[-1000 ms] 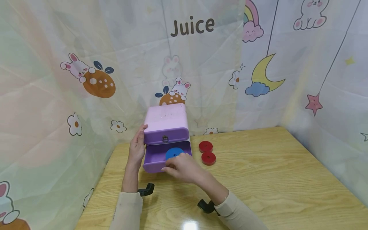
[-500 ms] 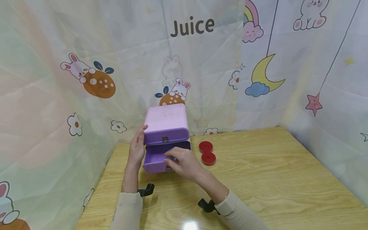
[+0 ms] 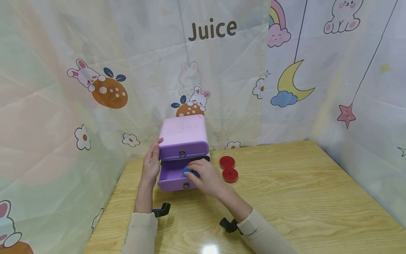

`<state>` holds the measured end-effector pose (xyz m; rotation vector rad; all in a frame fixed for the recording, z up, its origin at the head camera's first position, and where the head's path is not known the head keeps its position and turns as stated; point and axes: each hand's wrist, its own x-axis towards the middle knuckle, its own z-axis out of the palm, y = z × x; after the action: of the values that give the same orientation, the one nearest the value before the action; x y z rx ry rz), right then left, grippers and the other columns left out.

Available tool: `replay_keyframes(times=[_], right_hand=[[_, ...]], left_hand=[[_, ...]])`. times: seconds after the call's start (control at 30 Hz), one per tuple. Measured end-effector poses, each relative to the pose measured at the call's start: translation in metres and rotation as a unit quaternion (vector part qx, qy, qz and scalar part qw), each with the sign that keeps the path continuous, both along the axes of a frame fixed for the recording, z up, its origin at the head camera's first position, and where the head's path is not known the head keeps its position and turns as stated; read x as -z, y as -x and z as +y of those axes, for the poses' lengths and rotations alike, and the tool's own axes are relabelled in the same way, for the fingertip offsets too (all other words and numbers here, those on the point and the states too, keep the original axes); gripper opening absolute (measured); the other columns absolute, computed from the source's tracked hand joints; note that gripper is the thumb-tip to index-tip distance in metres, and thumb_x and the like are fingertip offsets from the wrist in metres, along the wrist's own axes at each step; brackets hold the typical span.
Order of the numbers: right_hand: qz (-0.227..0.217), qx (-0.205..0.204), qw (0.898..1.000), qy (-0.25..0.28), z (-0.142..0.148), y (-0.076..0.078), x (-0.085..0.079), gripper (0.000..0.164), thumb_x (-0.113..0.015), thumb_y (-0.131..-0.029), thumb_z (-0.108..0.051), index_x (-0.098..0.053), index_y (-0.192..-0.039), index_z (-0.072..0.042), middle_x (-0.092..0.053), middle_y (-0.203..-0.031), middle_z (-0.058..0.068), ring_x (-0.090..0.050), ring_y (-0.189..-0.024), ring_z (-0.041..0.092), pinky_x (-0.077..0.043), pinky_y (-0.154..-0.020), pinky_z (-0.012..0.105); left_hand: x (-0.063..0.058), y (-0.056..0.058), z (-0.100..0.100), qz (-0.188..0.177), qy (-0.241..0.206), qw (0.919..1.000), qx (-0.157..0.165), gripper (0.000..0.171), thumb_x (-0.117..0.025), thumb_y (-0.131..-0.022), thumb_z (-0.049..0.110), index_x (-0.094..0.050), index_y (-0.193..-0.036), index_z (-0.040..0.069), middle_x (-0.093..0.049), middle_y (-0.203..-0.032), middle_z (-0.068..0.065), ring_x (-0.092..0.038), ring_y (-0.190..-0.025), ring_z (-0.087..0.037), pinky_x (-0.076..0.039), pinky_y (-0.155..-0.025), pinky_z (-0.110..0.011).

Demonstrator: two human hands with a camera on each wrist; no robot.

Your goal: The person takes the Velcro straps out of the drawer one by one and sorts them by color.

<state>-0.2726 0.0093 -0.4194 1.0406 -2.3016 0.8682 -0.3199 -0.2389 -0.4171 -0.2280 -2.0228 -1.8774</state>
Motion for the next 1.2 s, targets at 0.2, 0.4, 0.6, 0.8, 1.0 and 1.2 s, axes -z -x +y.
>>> replay_keyframes(times=[0.2, 0.4, 0.6, 0.8, 1.0, 1.2], right_hand=[[-0.031, 0.025, 0.998, -0.041, 0.001, 0.004, 0.002, 0.033, -0.064, -0.104, -0.039, -0.079, -0.115, -0.011, -0.076, -0.122, 0.003, -0.068, -0.118, 0.023, -0.057, -0.101, 0.040], [-0.069, 0.042, 0.994, -0.069, 0.001, 0.009, -0.001, 0.038, -0.061, -0.104, -0.045, -0.080, -0.107, -0.013, -0.074, -0.127, 0.006, -0.063, -0.125, 0.026, -0.054, -0.106, 0.043], [-0.091, 0.041, 0.991, -0.094, 0.000, 0.014, -0.007, 0.041, -0.060, -0.104, -0.047, -0.082, -0.098, -0.014, -0.072, -0.130, 0.010, -0.062, -0.127, 0.030, -0.052, -0.108, 0.045], [-0.106, 0.037, 0.988, -0.110, 0.000, 0.017, -0.013, 0.042, -0.060, -0.103, -0.049, -0.083, -0.101, -0.013, -0.072, -0.130, 0.011, -0.063, -0.128, 0.031, -0.053, -0.107, 0.045], [-0.136, 0.031, 0.984, -0.113, -0.001, 0.019, -0.019, 0.037, -0.064, -0.102, -0.047, -0.081, -0.088, -0.017, -0.076, -0.107, 0.001, -0.070, -0.098, 0.018, -0.058, -0.077, 0.031], [-0.192, 0.061, 0.972, -0.120, -0.006, 0.019, -0.026, 0.042, -0.069, -0.098, -0.050, -0.068, -0.066, -0.022, -0.046, -0.060, -0.012, -0.046, -0.055, 0.007, -0.032, -0.050, 0.023]], left_hand=[[-0.001, 0.000, 0.001, 0.000, -0.002, 1.0000, 0.004, 0.049, -0.040, -0.111, 0.043, -0.052, -0.153, 0.020, -0.033, -0.170, 0.006, -0.029, -0.157, -0.017, -0.026, -0.129, -0.044], [-0.002, 0.001, 0.001, 0.007, 0.007, 1.0000, -0.002, 0.050, -0.040, -0.111, 0.046, -0.054, -0.152, 0.021, -0.036, -0.168, 0.007, -0.030, -0.157, -0.016, -0.027, -0.128, -0.045], [-0.001, 0.002, 0.001, 0.011, 0.010, 0.9999, -0.006, 0.051, -0.041, -0.110, 0.048, -0.054, -0.151, 0.022, -0.037, -0.168, 0.006, -0.032, -0.156, -0.018, -0.030, -0.127, -0.047], [0.001, 0.002, 0.000, 0.011, 0.010, 0.9999, -0.004, 0.051, -0.041, -0.110, 0.048, -0.054, -0.152, 0.022, -0.036, -0.168, 0.006, -0.032, -0.156, -0.019, -0.029, -0.128, -0.046], [0.001, 0.001, 0.000, 0.008, 0.008, 0.9999, -0.001, 0.050, -0.040, -0.111, 0.046, -0.053, -0.152, 0.021, -0.036, -0.168, 0.008, -0.032, -0.156, -0.017, -0.028, -0.128, -0.045], [0.001, 0.000, -0.001, 0.008, 0.010, 0.9999, -0.002, 0.050, -0.039, -0.111, 0.045, -0.053, -0.153, 0.021, -0.035, -0.169, 0.007, -0.029, -0.157, -0.016, -0.025, -0.129, -0.043]])
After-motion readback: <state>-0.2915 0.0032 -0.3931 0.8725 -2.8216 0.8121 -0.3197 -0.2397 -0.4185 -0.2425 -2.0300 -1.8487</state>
